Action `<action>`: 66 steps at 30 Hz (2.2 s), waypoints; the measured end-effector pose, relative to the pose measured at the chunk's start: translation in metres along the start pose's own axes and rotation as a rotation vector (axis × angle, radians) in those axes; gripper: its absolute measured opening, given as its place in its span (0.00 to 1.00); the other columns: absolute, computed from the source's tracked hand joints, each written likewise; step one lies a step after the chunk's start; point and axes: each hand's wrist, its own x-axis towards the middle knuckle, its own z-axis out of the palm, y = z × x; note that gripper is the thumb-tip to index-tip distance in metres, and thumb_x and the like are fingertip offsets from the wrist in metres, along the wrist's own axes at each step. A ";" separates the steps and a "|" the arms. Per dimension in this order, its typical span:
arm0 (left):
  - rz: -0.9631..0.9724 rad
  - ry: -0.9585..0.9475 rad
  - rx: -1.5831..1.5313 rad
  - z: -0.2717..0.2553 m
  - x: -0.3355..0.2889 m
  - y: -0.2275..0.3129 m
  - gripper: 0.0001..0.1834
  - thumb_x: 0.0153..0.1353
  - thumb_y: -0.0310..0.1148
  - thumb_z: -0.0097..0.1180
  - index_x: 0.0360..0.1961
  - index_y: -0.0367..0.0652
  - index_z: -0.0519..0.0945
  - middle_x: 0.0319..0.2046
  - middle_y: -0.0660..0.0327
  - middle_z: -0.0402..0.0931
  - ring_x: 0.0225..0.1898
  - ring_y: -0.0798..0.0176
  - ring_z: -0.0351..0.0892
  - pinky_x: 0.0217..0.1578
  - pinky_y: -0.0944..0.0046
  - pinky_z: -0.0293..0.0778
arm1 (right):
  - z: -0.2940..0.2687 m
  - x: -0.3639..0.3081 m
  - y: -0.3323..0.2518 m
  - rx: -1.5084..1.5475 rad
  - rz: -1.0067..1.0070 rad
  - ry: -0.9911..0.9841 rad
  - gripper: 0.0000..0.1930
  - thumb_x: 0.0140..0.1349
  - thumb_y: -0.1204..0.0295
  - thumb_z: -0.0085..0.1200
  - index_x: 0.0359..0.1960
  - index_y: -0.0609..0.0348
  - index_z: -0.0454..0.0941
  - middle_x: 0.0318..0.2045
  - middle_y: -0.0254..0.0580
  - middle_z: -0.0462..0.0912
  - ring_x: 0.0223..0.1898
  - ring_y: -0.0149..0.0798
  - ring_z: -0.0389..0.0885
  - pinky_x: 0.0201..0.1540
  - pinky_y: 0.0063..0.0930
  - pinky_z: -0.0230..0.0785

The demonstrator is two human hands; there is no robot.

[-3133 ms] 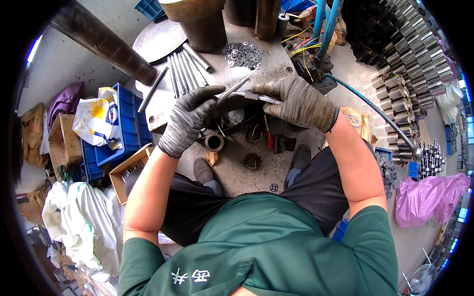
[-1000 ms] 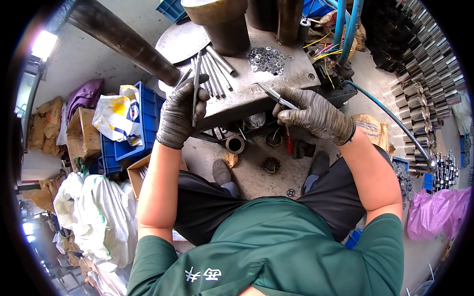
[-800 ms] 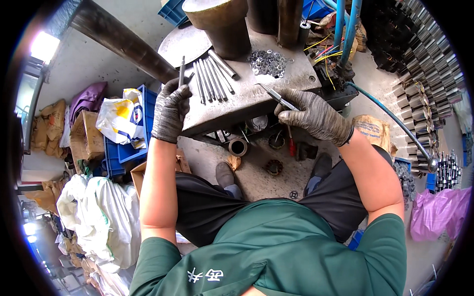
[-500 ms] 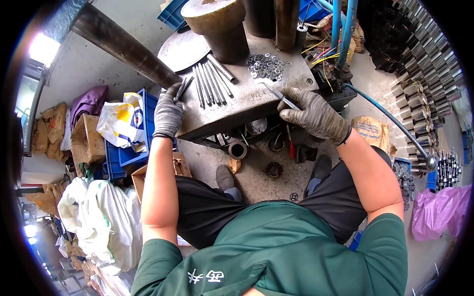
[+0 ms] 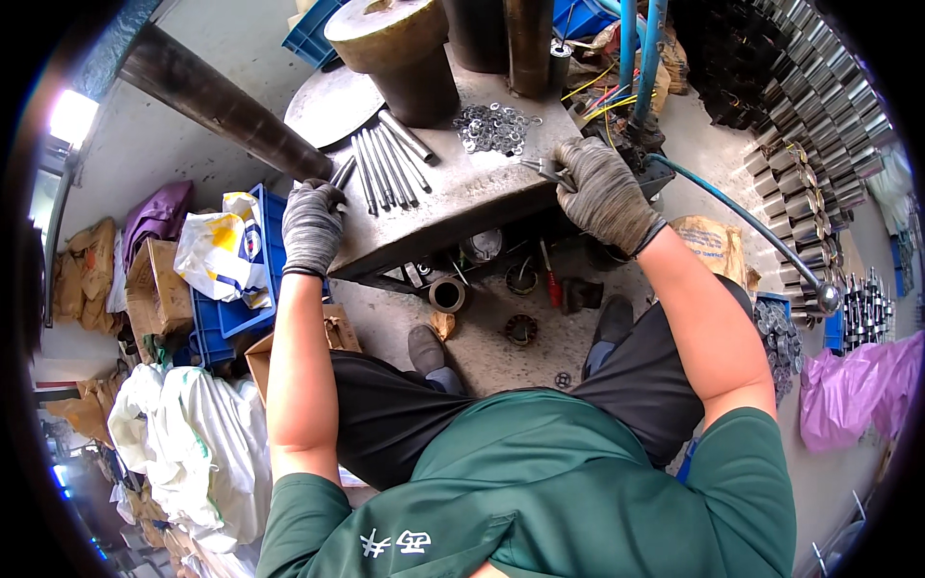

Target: The person cleans debris and burrs from metal rods using a handheld tool by hand while seated at a workbench.

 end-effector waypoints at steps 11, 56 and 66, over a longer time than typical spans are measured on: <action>0.047 -0.115 -0.123 -0.006 -0.008 0.031 0.18 0.65 0.37 0.65 0.55 0.47 0.85 0.43 0.51 0.82 0.44 0.52 0.84 0.50 0.54 0.80 | 0.023 0.000 0.010 -0.129 -0.223 0.040 0.16 0.49 0.74 0.60 0.42 0.62 0.81 0.43 0.52 0.84 0.49 0.57 0.79 0.54 0.49 0.73; -0.193 -0.295 -1.657 -0.004 -0.044 0.118 0.11 0.72 0.29 0.52 0.52 0.39 0.78 0.38 0.59 0.83 0.28 0.72 0.80 0.25 0.75 0.75 | 0.028 -0.003 -0.059 1.579 0.513 -0.073 0.07 0.61 0.79 0.65 0.38 0.59 0.79 0.32 0.37 0.83 0.32 0.29 0.80 0.37 0.24 0.75; -0.143 -0.317 -1.691 0.019 -0.047 0.165 0.13 0.67 0.29 0.66 0.49 0.40 0.79 0.32 0.67 0.80 0.25 0.78 0.73 0.24 0.77 0.69 | 0.029 -0.007 -0.079 1.916 0.565 -0.077 0.09 0.64 0.81 0.60 0.44 0.61 0.78 0.38 0.42 0.86 0.43 0.37 0.87 0.48 0.31 0.82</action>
